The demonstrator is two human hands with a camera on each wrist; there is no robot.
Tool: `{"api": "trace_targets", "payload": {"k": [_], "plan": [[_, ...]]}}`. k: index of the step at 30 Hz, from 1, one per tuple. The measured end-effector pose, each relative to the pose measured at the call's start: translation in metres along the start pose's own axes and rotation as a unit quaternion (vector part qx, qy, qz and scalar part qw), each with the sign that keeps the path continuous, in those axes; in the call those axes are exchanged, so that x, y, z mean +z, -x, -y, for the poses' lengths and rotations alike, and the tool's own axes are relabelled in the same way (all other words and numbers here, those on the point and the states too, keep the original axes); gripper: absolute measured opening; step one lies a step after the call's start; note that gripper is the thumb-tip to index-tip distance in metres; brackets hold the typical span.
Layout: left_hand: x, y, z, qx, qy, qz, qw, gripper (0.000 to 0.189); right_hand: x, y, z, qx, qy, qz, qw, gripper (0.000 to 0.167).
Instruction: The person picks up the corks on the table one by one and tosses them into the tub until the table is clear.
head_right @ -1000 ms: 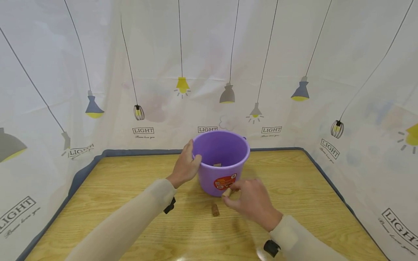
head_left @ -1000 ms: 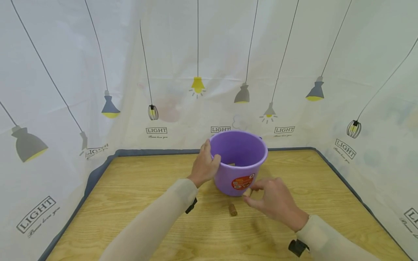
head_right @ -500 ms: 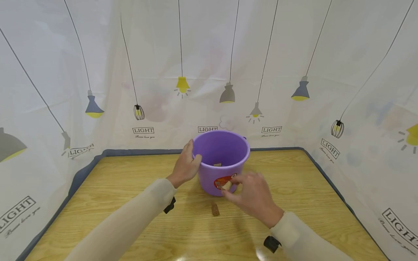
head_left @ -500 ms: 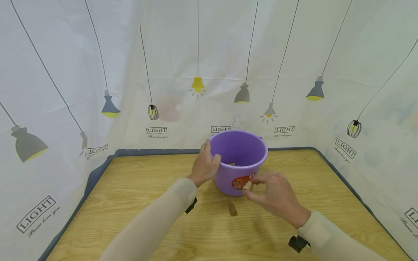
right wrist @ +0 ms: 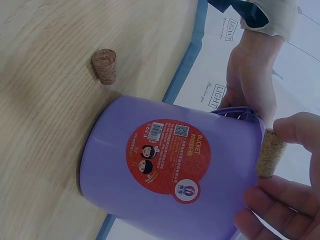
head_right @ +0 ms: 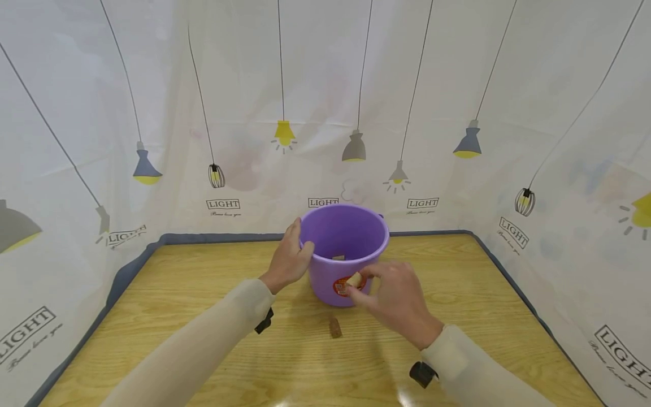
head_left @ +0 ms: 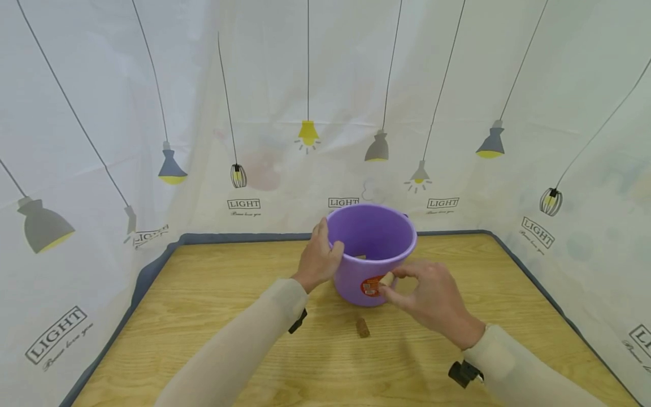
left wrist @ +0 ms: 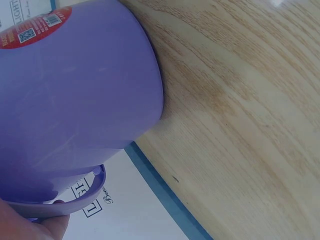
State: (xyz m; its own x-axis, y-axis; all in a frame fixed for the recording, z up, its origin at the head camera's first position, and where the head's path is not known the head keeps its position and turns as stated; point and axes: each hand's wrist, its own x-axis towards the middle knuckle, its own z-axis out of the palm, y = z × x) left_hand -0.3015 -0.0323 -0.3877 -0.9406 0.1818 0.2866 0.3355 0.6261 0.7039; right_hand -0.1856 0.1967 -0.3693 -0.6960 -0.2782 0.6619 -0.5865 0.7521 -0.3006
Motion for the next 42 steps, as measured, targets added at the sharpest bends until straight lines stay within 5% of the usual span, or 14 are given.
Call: {"api": "trace_targets", "payload": {"k": [6,22,42], "plan": [[0.000,0.001,0.000,0.002,0.002,-0.002,1.0000,0.081,-0.002,-0.008,-0.001,-0.009,-0.009,-0.021,0.9997,0.015],[0.000,0.001,0.000,0.004,0.005,-0.001,1.0000,0.080,-0.008,-0.031,-0.005,-0.012,0.007,-0.063,0.9979,0.024],[0.000,0.000,0.002,0.008,0.010,-0.005,0.9999,0.081,-0.005,-0.056,-0.013,0.064,0.048,-0.048,0.9957,0.030]]}}
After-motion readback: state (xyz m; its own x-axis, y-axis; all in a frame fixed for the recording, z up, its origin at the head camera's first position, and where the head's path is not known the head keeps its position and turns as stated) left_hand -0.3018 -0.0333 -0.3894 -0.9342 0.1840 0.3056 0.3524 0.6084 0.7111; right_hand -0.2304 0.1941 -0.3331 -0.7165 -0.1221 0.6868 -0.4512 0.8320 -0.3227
